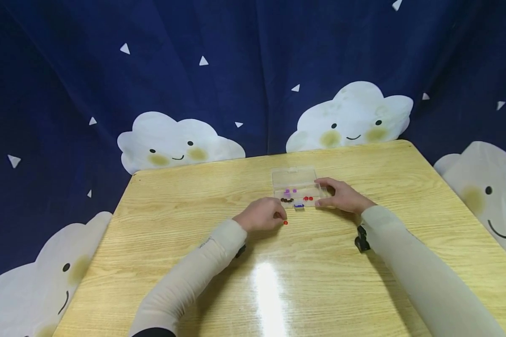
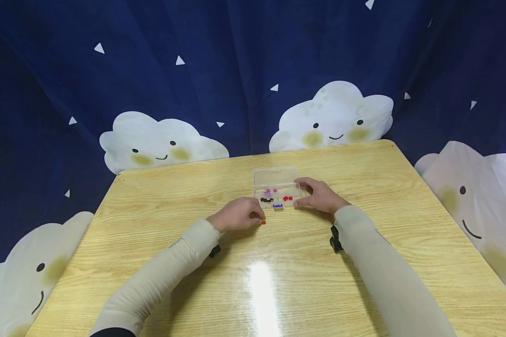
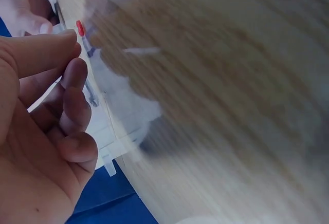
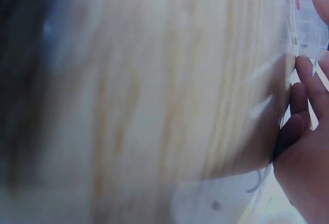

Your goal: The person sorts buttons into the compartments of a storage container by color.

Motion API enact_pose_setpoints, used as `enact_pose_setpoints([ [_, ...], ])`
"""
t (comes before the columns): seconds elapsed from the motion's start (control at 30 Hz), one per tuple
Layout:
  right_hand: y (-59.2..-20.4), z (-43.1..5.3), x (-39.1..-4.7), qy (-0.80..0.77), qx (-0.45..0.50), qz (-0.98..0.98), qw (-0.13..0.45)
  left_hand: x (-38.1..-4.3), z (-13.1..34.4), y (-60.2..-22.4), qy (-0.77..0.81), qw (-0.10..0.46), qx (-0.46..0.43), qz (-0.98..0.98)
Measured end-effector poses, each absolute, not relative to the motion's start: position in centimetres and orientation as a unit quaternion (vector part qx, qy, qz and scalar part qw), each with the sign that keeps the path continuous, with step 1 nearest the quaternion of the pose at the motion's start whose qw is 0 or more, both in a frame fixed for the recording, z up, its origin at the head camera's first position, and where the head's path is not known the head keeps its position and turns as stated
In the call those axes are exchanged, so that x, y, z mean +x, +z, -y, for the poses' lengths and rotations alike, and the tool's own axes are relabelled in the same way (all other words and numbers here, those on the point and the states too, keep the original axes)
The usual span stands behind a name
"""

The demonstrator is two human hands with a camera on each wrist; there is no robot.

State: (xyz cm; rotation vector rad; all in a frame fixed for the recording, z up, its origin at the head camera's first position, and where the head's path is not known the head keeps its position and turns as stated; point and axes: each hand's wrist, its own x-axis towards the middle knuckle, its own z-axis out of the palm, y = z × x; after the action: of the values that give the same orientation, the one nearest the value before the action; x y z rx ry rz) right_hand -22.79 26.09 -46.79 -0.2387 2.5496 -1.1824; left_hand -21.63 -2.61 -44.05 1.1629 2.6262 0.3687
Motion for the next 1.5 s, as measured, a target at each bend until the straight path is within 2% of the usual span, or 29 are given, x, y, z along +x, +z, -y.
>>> enact_pose_setpoints([
  [1.5, -46.57, -25.8, -22.59, -0.417, -0.085, -0.891, 0.154, -21.29, 2.12, -44.17, 0.114, 0.123, 0.404, -0.899],
])
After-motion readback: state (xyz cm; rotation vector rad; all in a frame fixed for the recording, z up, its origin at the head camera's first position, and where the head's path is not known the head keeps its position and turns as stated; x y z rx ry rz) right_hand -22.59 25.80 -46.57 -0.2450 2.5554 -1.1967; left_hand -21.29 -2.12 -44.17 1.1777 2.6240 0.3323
